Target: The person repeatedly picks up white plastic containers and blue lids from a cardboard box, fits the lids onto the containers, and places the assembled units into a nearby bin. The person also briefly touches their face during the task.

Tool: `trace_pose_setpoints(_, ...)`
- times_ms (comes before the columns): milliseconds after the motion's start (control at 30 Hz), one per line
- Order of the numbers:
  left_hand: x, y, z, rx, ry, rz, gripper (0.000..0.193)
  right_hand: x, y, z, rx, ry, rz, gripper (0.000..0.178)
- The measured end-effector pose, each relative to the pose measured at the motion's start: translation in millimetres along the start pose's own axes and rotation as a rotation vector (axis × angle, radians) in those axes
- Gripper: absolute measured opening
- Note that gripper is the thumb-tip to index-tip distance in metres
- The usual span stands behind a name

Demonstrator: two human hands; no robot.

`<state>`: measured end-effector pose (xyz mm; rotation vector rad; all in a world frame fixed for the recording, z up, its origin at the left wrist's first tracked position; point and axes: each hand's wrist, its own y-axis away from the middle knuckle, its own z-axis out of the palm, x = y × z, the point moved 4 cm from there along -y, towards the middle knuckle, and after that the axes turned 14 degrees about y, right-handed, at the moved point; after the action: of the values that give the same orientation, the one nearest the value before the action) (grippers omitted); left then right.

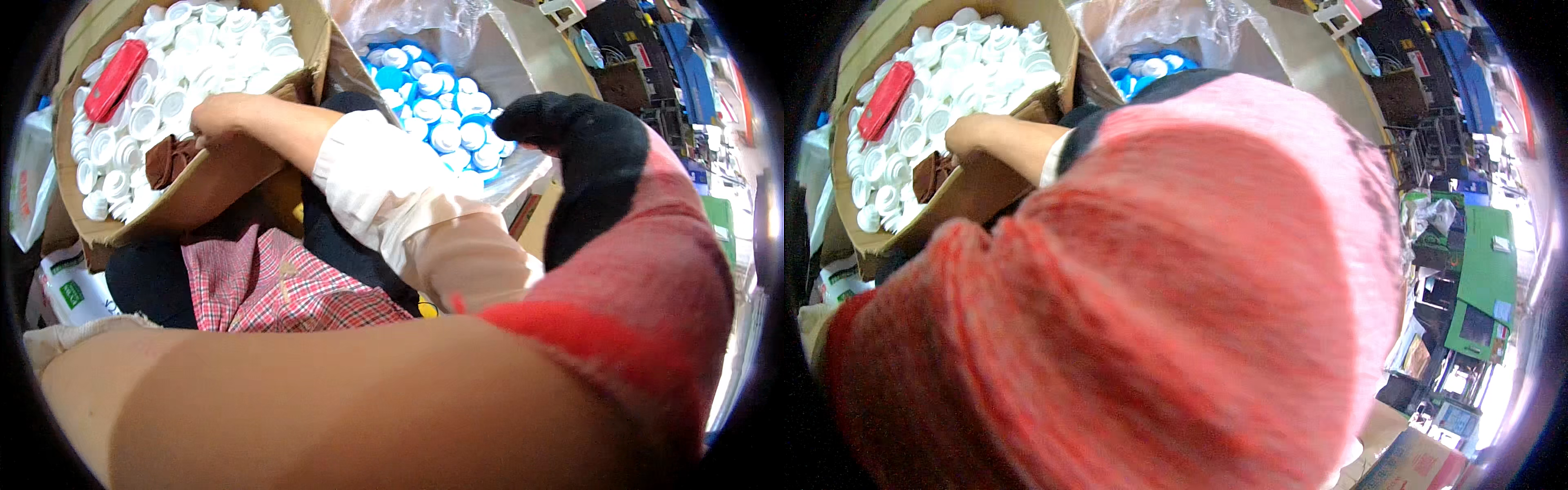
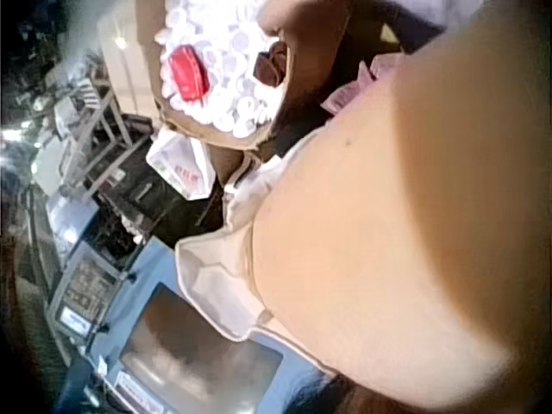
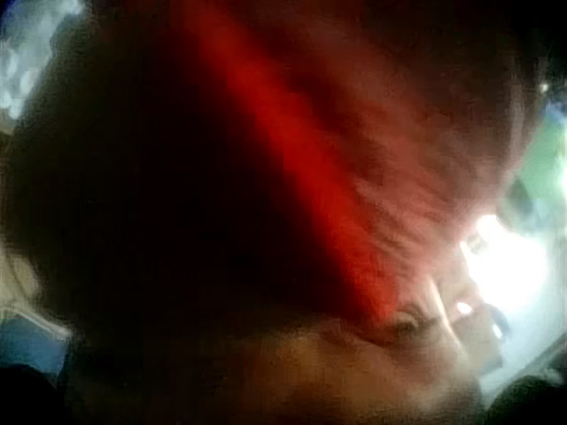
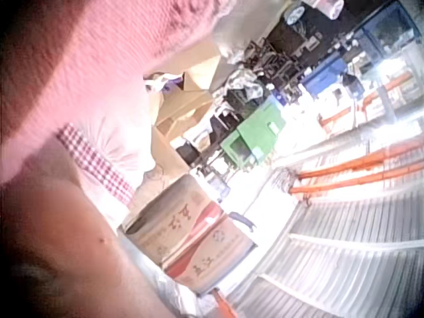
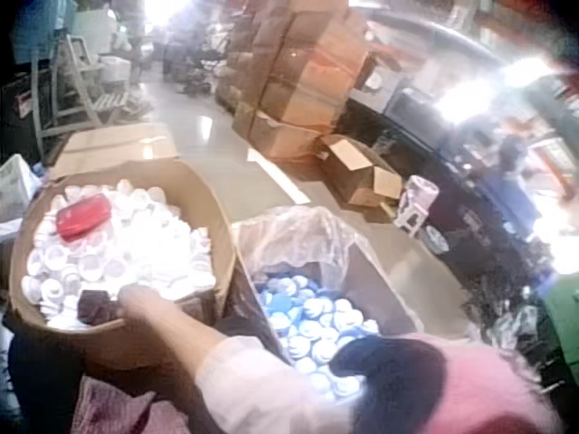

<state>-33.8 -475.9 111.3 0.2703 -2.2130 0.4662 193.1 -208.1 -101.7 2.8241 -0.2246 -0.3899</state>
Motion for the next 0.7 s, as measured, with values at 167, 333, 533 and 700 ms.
trace_pose_setpoints(167, -14.9, -10.1, -7.1, -0.001, -0.041, -0.024, 0.037, -8.5, 13.8, -9.3, -0.013, -0.019, 0.019, 0.031)
trace_pose_setpoints(333, -30.7, -22.0, -17.7, 0.028, -0.072, -0.071, 0.038, 1.9, 8.3, -1.5, 0.012, -0.076, 0.03, 0.029)
trace_pose_setpoints(533, -36.8, -28.9, -28.6, 0.066, -0.113, -0.113, 0.038, -1.5, 6.7, -3.1, 0.016, -0.069, 0.011, 0.028)
trace_pose_setpoints(700, -34.3, -21.0, -33.0, 0.068, -0.153, -0.155, 0.039, 1.1, 5.0, -3.9, -0.013, -0.092, 0.014, 0.027)
